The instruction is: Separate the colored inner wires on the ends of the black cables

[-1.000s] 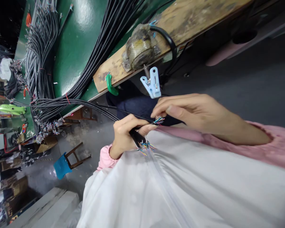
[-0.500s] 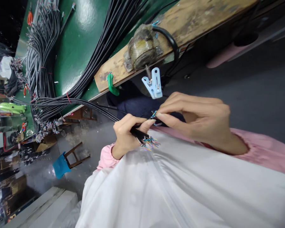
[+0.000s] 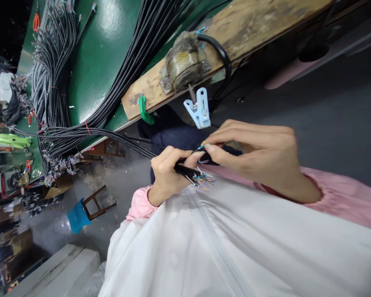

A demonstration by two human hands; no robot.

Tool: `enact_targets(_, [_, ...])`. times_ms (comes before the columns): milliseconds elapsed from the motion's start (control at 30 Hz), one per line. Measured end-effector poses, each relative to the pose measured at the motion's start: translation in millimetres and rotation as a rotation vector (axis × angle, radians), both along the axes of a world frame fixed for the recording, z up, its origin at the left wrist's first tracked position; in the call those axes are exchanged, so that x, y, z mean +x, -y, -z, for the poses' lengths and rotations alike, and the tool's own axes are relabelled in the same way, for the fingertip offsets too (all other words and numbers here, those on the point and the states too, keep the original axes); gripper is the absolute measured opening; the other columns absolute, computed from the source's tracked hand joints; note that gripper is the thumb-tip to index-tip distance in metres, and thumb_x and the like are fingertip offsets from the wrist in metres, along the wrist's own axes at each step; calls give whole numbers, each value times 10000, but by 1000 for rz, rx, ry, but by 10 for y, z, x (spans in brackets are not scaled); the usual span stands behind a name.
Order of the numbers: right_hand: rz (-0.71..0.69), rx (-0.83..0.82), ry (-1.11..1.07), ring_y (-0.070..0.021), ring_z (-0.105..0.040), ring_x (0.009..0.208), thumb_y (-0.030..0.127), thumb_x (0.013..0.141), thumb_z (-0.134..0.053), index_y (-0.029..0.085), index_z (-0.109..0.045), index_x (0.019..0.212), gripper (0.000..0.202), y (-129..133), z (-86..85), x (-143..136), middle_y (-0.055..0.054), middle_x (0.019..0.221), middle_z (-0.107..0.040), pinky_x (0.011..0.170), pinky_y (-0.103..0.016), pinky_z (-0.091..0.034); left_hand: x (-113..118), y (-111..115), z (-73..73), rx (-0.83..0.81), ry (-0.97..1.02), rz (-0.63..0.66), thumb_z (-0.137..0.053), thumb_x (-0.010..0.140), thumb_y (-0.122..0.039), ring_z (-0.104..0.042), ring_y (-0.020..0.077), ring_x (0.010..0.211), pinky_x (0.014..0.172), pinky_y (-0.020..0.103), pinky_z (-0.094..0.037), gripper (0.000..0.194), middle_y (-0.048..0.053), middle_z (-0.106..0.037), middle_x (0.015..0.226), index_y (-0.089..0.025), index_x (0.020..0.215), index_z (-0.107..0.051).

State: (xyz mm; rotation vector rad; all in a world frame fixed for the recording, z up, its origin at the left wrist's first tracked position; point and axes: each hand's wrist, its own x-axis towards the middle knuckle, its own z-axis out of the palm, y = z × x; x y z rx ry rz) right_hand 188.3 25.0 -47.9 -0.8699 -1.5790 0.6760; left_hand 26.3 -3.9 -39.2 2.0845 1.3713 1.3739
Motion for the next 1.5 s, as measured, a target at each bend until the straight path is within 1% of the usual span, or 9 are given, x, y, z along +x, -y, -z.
enact_targets(133, [39,178,213,-171,-643,623,91,861,-678,240,-630,789,173,-52,31,40,3,694,-736,612,-333,-482,20,-2,-24,36,-140,-28,-659,993,-371,-515,68,489,461,238,-373,347,-31,-595,584,-177,706,-658])
enact_targets(333, [40,8,179,-172,-620,588,140,859,-628,248,-623,651,234,-112,2,60,3,631,-715,585,-341,-452,55,-30,29,94,-182,-50,-636,1009,-339,-501,44,492,471,203,-355,360,-58,-549,580,-170,691,-622])
enact_targets(600, [-168,-685,-263,-143,-585,565,246,691,-706,212,-716,567,129,-182,-76,61,-27,601,-695,531,-292,-425,63,-62,35,148,-118,-85,-698,969,-338,-540,56,492,475,206,-397,288,-43,-618,602,-161,744,-667])
enact_targets(767, [-662,-991,-333,-130,-536,519,432,643,-813,210,-691,497,292,-401,51,60,-23,524,-617,514,-295,-425,14,-80,0,142,-79,68,-724,948,-299,-567,53,510,493,192,-406,224,-39,-658,619,-156,778,-696])
enact_targets(867, [-686,-981,-316,-118,-499,481,595,572,-883,216,-661,476,450,-441,101,-6,4,480,-565,499,-296,-431,-19,-64,-46,97,-77,72,-680,973,-329,-599,67,548,522,197,-433,250,-20,-690,652,-154,797,-714])
enact_targets(1033, [-414,-938,-410,-157,-662,697,733,612,-856,231,-772,730,523,-208,28,-46,-26,767,-727,703,-319,-581,-34,-25,-119,78,-7,-16,-632,1007,-351,-559,68,503,510,213,-422,356,-23,-657,589,-154,717,-694])
enact_targets(1133, [-476,-869,-424,-191,-724,880,683,718,-827,266,-805,840,435,-77,-39,-19,-51,981,-768,822,-332,-618,-35,-22,-146,60,-12,-39,-629,1010,-322,-559,69,496,505,213,-420,356,-23,-650,574,-155,701,-685])
enact_targets(1233, [-484,-764,-398,-206,-737,930,618,776,-814,269,-809,833,354,-50,-69,-9,-62,980,-774,845,-329,-628,-38,-27,-160,42,-16,-31,-647,998,-308,-571,67,509,513,209,-421,330,-20,-664,586,-152,711,-690])
enact_targets(1500, [-267,-495,-294,-169,-702,669,351,807,-785,246,-770,688,160,-78,-82,-38,-43,750,-772,617,-294,-593,-21,-25,-159,47,-16,-49,-719,952,-325,-547,55,485,488,198,-395,325,-32,-642,563,-150,682,-678])
